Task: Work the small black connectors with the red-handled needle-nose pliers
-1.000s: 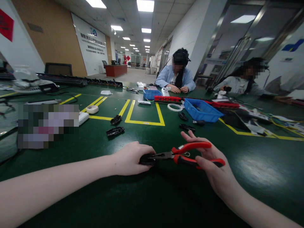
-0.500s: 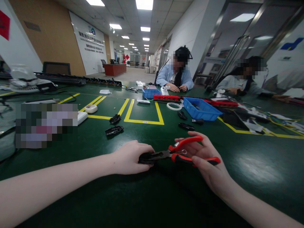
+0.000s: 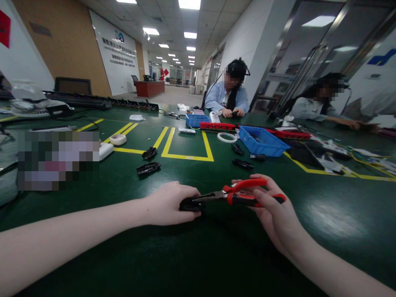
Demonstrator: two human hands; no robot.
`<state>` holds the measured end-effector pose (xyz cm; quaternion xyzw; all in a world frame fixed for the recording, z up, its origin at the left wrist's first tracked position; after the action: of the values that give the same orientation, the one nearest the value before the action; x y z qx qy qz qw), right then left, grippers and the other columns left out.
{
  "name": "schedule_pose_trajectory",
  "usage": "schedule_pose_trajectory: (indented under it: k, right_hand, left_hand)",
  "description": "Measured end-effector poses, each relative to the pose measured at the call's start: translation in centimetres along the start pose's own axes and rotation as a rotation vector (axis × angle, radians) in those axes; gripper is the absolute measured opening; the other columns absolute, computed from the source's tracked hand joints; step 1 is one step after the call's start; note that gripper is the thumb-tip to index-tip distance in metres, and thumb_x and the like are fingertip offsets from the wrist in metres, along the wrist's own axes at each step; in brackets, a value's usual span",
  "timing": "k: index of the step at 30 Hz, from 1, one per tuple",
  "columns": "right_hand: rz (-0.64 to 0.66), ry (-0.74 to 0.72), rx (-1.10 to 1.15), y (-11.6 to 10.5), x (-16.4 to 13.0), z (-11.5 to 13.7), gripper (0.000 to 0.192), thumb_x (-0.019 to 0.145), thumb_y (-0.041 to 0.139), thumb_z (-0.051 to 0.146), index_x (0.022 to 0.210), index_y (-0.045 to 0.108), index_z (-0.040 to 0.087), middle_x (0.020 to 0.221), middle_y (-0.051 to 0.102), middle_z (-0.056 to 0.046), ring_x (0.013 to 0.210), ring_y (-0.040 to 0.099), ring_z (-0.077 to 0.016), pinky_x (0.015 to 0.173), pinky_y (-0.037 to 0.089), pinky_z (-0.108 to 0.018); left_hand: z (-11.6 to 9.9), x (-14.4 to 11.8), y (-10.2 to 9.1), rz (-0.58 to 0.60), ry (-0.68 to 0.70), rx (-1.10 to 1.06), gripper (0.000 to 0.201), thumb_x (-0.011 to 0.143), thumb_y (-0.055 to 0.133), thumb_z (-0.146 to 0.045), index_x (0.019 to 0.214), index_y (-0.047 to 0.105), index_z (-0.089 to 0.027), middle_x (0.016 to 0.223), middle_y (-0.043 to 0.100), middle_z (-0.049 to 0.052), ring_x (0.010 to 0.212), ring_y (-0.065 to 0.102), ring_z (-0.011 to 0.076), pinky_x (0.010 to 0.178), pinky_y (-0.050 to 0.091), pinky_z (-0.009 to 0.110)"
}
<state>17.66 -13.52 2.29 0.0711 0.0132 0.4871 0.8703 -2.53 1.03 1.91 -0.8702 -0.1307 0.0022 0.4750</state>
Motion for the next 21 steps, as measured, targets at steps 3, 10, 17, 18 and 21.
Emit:
schedule_pose_trajectory:
  k: [3, 10, 17, 18, 21]
  right_hand:
    - [-0.019, 0.027, -0.017, -0.24, 0.05, -0.06, 0.047, 0.075, 0.077, 0.047, 0.110, 0.053, 0.027, 0.111, 0.075, -0.007, 0.108, 0.069, -0.0304, 0.101, 0.047, -0.055]
    - [-0.036, 0.003, -0.032, -0.06, -0.14, 0.28, 0.049, 0.072, 0.079, 0.048, 0.108, 0.053, 0.028, 0.108, 0.076, -0.006, 0.106, 0.070, -0.0310, 0.099, 0.049, -0.056]
    - [-0.016, -0.055, -0.030, 0.23, -0.22, 0.56, 0.044, 0.074, 0.077, 0.044, 0.106, 0.052, 0.028, 0.106, 0.076, -0.005, 0.103, 0.071, -0.0296, 0.098, 0.051, -0.055]
    - [-0.013, -0.070, -0.028, 0.23, -0.26, 0.62, 0.043, 0.074, 0.078, 0.043, 0.106, 0.052, 0.028, 0.106, 0.076, -0.005, 0.102, 0.071, -0.0292, 0.098, 0.051, -0.055]
    - [0.003, -0.105, -0.031, 0.10, -0.33, 0.70, 0.044, 0.074, 0.078, 0.041, 0.107, 0.051, 0.029, 0.107, 0.076, -0.005, 0.103, 0.071, -0.0291, 0.096, 0.052, -0.054]
  left_hand:
    - [-0.13, 0.01, -0.07, 0.008, -0.010, -0.012, 0.018, 0.089, 0.063, -0.038, 0.098, 0.065, -0.021, 0.080, 0.065, 0.000, 0.072, 0.060, 0.0174, 0.061, 0.037, 0.025]
    - [-0.26, 0.04, -0.26, 0.027, -0.007, 0.008, 0.028, 0.092, 0.061, -0.048, 0.096, 0.064, -0.020, 0.081, 0.064, 0.001, 0.071, 0.059, 0.0173, 0.060, 0.036, 0.025]
    - [-0.08, 0.06, -0.24, -0.020, 0.054, -0.029, 0.027, 0.091, 0.063, -0.045, 0.098, 0.063, -0.019, 0.093, 0.063, 0.003, 0.084, 0.060, 0.0195, 0.069, 0.042, 0.028]
    - [-0.07, 0.05, -0.23, -0.033, 0.070, -0.030, 0.026, 0.092, 0.064, -0.044, 0.100, 0.063, -0.019, 0.095, 0.063, 0.003, 0.087, 0.059, 0.0199, 0.071, 0.043, 0.029]
    - [-0.03, 0.02, -0.17, -0.057, 0.095, -0.020, 0.025, 0.092, 0.064, -0.041, 0.105, 0.063, -0.019, 0.101, 0.061, 0.004, 0.094, 0.058, 0.0210, 0.078, 0.045, 0.032]
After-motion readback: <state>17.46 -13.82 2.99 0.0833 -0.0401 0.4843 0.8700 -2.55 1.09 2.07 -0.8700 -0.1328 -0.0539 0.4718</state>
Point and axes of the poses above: each hand's wrist, its own x-axis towards the middle knuckle, its own y-axis out of the palm, z = x × y, the point moved 2 cm from there along x, towards the middle knuckle
